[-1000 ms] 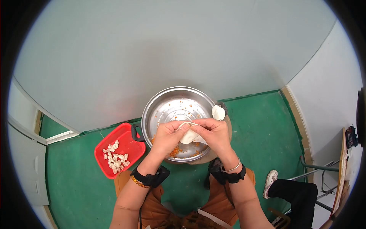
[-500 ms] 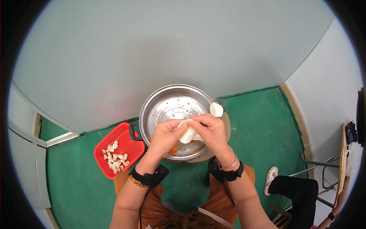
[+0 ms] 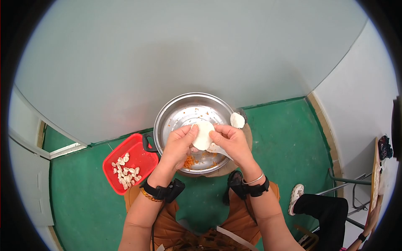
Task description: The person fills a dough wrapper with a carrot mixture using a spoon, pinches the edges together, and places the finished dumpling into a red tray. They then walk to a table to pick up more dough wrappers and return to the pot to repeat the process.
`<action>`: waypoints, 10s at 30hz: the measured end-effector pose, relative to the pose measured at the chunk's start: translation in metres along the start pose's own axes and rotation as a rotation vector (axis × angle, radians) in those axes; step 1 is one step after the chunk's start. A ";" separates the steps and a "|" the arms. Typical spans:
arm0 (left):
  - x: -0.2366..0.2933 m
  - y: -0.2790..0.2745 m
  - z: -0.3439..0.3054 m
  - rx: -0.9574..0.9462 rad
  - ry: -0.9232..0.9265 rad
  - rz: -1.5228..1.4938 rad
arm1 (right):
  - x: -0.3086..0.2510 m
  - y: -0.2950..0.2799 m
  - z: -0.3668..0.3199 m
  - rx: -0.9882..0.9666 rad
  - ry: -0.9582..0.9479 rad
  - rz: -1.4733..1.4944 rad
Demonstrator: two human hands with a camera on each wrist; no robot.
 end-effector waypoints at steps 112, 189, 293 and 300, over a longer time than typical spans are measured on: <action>0.040 -0.076 -0.013 0.354 0.278 -0.352 | 0.035 0.017 -0.009 0.034 0.281 -0.023; 0.026 -0.065 -0.006 0.282 0.173 -0.501 | 0.011 0.023 -0.021 -0.025 0.135 -0.292; -0.021 0.003 -0.005 -0.119 -0.217 -0.265 | -0.044 0.032 -0.026 -0.013 -0.589 -0.994; -0.018 0.006 -0.005 -0.122 -0.212 -0.305 | -0.046 0.033 -0.025 0.011 -0.524 -0.884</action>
Point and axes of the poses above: each hand's wrist, its own z-axis towards the middle knuckle, its own y-axis out of the palm, x = y × z, the point moved 7 cm from there along z, towards the middle knuckle, and after that the axes turned 10 degrees about -x, right-handed, at the moved point
